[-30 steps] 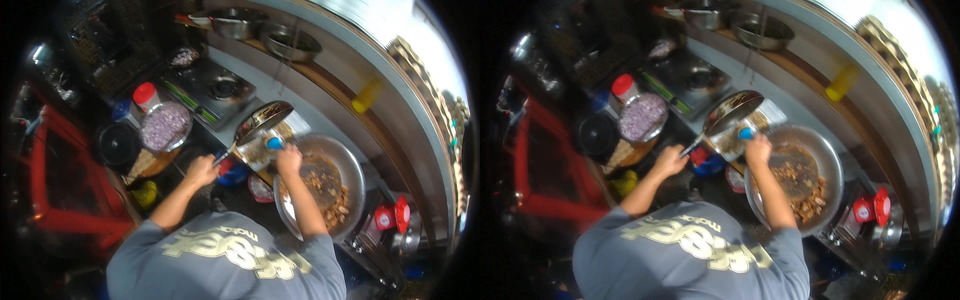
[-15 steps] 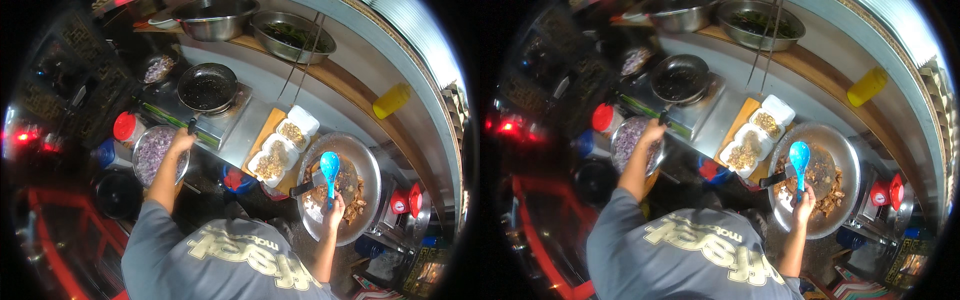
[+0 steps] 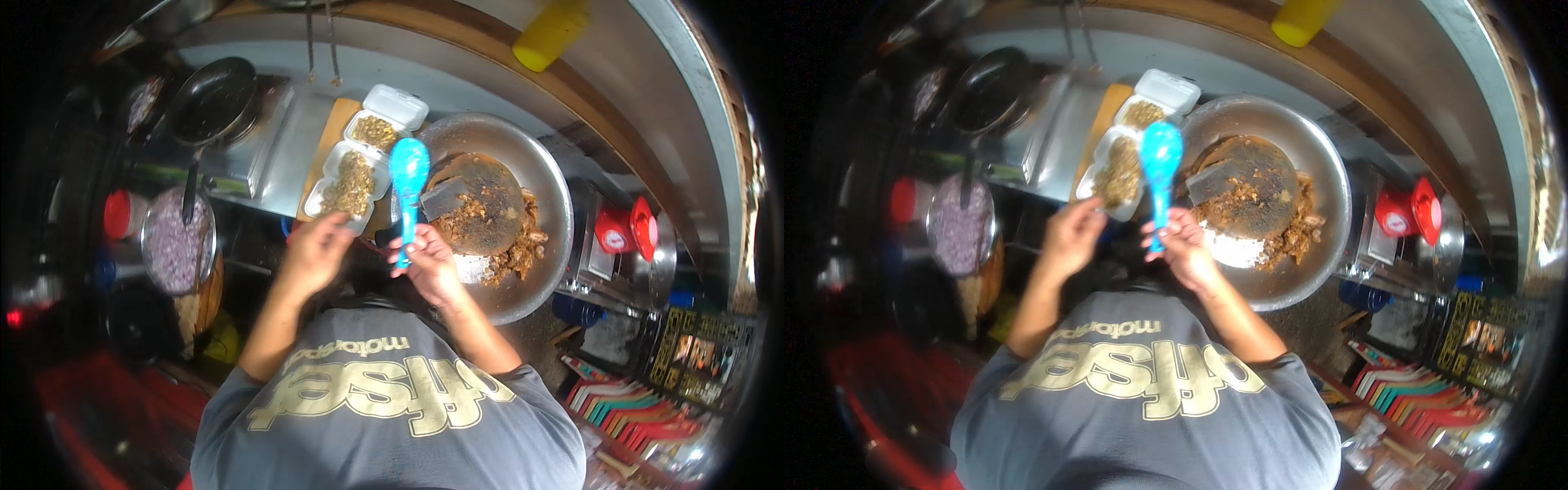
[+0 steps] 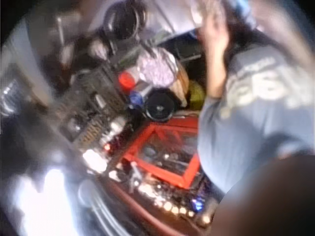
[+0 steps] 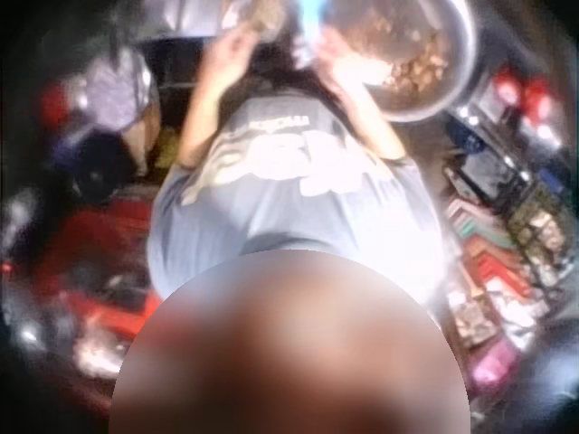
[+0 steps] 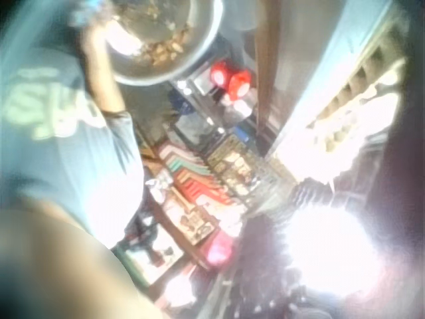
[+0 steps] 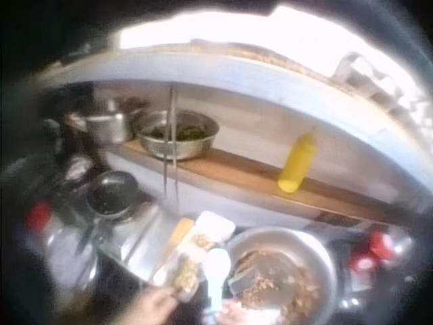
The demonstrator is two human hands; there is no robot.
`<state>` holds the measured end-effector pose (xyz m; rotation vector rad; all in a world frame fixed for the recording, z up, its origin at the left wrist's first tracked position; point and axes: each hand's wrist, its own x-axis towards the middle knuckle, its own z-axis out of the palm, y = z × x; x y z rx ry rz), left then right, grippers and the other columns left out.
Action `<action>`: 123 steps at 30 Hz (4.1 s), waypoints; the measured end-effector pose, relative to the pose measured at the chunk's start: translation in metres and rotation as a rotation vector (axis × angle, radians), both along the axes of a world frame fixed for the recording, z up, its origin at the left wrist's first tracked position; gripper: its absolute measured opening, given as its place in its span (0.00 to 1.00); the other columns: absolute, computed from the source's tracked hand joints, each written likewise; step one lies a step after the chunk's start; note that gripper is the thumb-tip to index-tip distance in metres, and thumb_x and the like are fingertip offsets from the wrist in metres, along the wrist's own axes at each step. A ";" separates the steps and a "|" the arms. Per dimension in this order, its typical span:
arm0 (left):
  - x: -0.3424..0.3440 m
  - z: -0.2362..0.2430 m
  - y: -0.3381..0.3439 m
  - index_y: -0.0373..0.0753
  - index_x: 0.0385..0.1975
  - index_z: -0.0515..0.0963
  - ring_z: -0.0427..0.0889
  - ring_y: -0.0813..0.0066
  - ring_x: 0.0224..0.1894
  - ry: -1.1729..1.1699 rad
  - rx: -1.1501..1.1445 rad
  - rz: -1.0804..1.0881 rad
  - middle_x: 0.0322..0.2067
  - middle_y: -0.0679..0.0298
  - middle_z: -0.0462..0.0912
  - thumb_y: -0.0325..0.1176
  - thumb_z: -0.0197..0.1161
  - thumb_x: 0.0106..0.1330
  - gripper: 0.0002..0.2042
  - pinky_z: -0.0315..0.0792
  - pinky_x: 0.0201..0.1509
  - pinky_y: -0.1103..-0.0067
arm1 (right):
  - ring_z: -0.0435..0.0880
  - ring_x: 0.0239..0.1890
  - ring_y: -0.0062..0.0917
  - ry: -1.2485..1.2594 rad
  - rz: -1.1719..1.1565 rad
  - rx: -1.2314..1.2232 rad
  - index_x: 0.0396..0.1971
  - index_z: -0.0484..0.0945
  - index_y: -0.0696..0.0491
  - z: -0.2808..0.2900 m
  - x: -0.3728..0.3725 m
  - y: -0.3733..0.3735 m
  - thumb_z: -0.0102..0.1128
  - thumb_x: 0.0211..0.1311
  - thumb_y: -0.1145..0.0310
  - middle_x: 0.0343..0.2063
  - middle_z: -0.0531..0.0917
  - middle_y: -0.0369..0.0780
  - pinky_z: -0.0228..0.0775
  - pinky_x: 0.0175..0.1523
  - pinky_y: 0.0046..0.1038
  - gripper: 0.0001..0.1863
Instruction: The person cooks a mixture of eggs and meat in a pan, adds chopped onions and seasonings, then portions the cooked food into styrofoam containers. They hand the packed food to customers and continue cooking more batches.
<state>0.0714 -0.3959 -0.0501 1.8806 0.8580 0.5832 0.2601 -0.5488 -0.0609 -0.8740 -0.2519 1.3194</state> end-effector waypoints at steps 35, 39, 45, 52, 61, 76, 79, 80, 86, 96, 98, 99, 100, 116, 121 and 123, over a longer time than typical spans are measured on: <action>-0.359 -0.001 0.377 0.31 0.42 0.82 0.81 0.45 0.49 0.570 0.599 0.731 0.43 0.44 0.83 0.41 0.65 0.62 0.18 0.74 0.55 0.62 | 0.80 0.54 0.38 -0.304 0.503 -0.129 0.68 0.59 0.59 -0.010 -0.158 0.179 0.61 0.67 0.62 0.58 0.75 0.50 0.77 0.54 0.36 0.34; -0.393 -0.037 0.502 0.30 0.49 0.78 0.82 0.47 0.43 0.725 0.254 0.746 0.39 0.49 0.83 0.42 0.66 0.61 0.23 0.74 0.50 0.62 | 0.78 0.54 0.43 -0.082 0.410 -0.363 0.73 0.47 0.56 -0.045 -0.264 0.313 0.64 0.65 0.54 0.58 0.72 0.49 0.73 0.55 0.50 0.46; -0.376 -0.043 0.541 0.26 0.42 0.74 0.77 0.73 0.18 0.135 -0.463 0.537 0.22 0.60 0.76 0.31 0.63 0.61 0.15 0.69 0.17 0.75 | 0.72 0.12 0.21 -0.462 0.133 -0.488 0.39 0.67 0.58 -0.039 -0.324 0.394 0.59 0.65 0.71 0.19 0.73 0.37 0.59 0.11 0.26 0.10; -0.413 0.063 0.475 0.30 0.41 0.72 0.70 0.80 0.14 0.118 -0.392 0.603 0.19 0.64 0.74 0.30 0.61 0.64 0.11 0.63 0.14 0.78 | 0.71 0.10 0.22 -0.606 0.277 -0.478 0.32 0.69 0.62 -0.036 -0.349 0.468 0.55 0.62 0.75 0.14 0.72 0.38 0.59 0.11 0.29 0.06; -0.429 0.134 0.401 0.36 0.37 0.74 0.67 0.84 0.13 0.202 -0.245 0.584 0.17 0.71 0.71 0.31 0.60 0.67 0.06 0.61 0.14 0.82 | 0.86 0.18 0.36 -0.627 0.218 -0.380 0.47 0.69 0.72 -0.056 -0.497 0.642 0.63 0.61 0.67 0.31 0.84 0.56 0.80 0.25 0.40 0.24; -0.297 0.028 0.334 0.38 0.28 0.73 0.68 0.83 0.12 0.164 -0.438 0.320 0.16 0.70 0.72 0.31 0.60 0.66 0.07 0.62 0.13 0.81 | 0.83 0.42 0.49 -1.470 0.263 0.183 0.47 0.77 0.58 -0.071 -0.383 0.408 0.67 0.53 0.60 0.44 0.81 0.51 0.77 0.48 0.44 0.24; -0.256 0.000 0.314 0.38 0.26 0.73 0.68 0.82 0.12 0.150 -0.442 0.283 0.16 0.70 0.72 0.31 0.61 0.66 0.08 0.62 0.14 0.81 | 0.83 0.36 0.44 -1.389 0.320 0.223 0.46 0.78 0.58 -0.063 -0.310 0.273 0.65 0.58 0.64 0.37 0.80 0.48 0.78 0.41 0.38 0.19; -0.242 -0.010 0.307 0.39 0.25 0.73 0.68 0.82 0.12 0.144 -0.447 0.300 0.16 0.70 0.72 0.31 0.62 0.66 0.08 0.62 0.14 0.80 | 0.85 0.35 0.42 -1.318 0.294 0.153 0.46 0.80 0.58 -0.057 -0.290 0.231 0.64 0.61 0.63 0.35 0.82 0.47 0.80 0.40 0.38 0.17; -0.210 -0.084 0.281 0.35 0.33 0.77 0.71 0.81 0.14 0.188 -0.458 0.318 0.17 0.69 0.73 0.34 0.65 0.65 0.08 0.64 0.15 0.81 | 0.84 0.25 0.26 -1.301 0.132 -0.211 0.42 0.82 0.59 -0.030 -0.178 0.042 0.67 0.59 0.69 0.32 0.83 0.45 0.78 0.33 0.28 0.13; -0.257 -0.194 0.321 0.29 0.48 0.80 0.80 0.44 0.54 0.799 0.222 0.393 0.47 0.39 0.82 0.64 0.39 0.72 0.38 0.71 0.59 0.61 | 0.84 0.46 0.43 -1.891 -0.188 -1.380 0.51 0.73 0.58 -0.069 0.042 -0.082 0.62 0.63 0.58 0.44 0.82 0.49 0.79 0.45 0.44 0.23; -0.249 -0.220 0.318 0.29 0.48 0.80 0.81 0.41 0.49 0.963 0.321 0.512 0.44 0.40 0.83 0.55 0.41 0.75 0.32 0.72 0.56 0.58 | 0.82 0.52 0.43 -1.794 -0.004 -1.749 0.57 0.71 0.57 -0.092 0.099 -0.087 0.62 0.62 0.59 0.53 0.78 0.47 0.79 0.50 0.41 0.27; -0.247 -0.234 0.319 0.29 0.49 0.80 0.82 0.39 0.47 0.959 0.421 0.490 0.43 0.40 0.84 0.51 0.41 0.77 0.29 0.73 0.54 0.56 | 0.80 0.57 0.41 -1.697 0.056 -1.809 0.59 0.71 0.56 -0.104 0.119 -0.089 0.59 0.64 0.62 0.56 0.77 0.45 0.78 0.53 0.41 0.25; -0.243 -0.247 0.322 0.29 0.48 0.80 0.82 0.39 0.47 0.922 0.532 0.448 0.41 0.41 0.84 0.48 0.42 0.77 0.26 0.74 0.53 0.56 | 0.81 0.56 0.40 -1.718 0.088 -1.795 0.59 0.71 0.56 -0.114 0.134 -0.091 0.56 0.66 0.64 0.56 0.78 0.45 0.78 0.53 0.41 0.23; -0.183 -0.259 0.329 0.31 0.30 0.75 0.77 0.64 0.15 0.219 -0.459 0.858 0.17 0.58 0.75 0.52 0.33 0.77 0.30 0.70 0.15 0.69 | 0.86 0.41 0.47 -1.547 -0.345 -1.444 0.40 0.84 0.54 -0.025 0.072 -0.085 0.55 0.68 0.57 0.34 0.86 0.51 0.76 0.49 0.41 0.16; -0.184 -0.245 0.320 0.35 0.34 0.72 0.74 0.66 0.16 0.268 -0.412 0.781 0.18 0.61 0.71 0.57 0.37 0.76 0.28 0.70 0.16 0.71 | 0.83 0.28 0.25 -1.246 -0.614 -1.133 0.37 0.83 0.57 0.027 0.040 -0.090 0.57 0.69 0.58 0.27 0.86 0.41 0.72 0.33 0.28 0.16; -0.192 -0.234 0.309 0.32 0.41 0.74 0.82 0.59 0.26 0.425 -0.290 0.663 0.26 0.53 0.79 0.57 0.43 0.75 0.28 0.78 0.28 0.66 | 0.75 0.21 0.12 -1.090 -0.675 -0.985 0.36 0.82 0.56 0.038 0.033 -0.094 0.58 0.71 0.58 0.24 0.83 0.33 0.64 0.24 0.20 0.15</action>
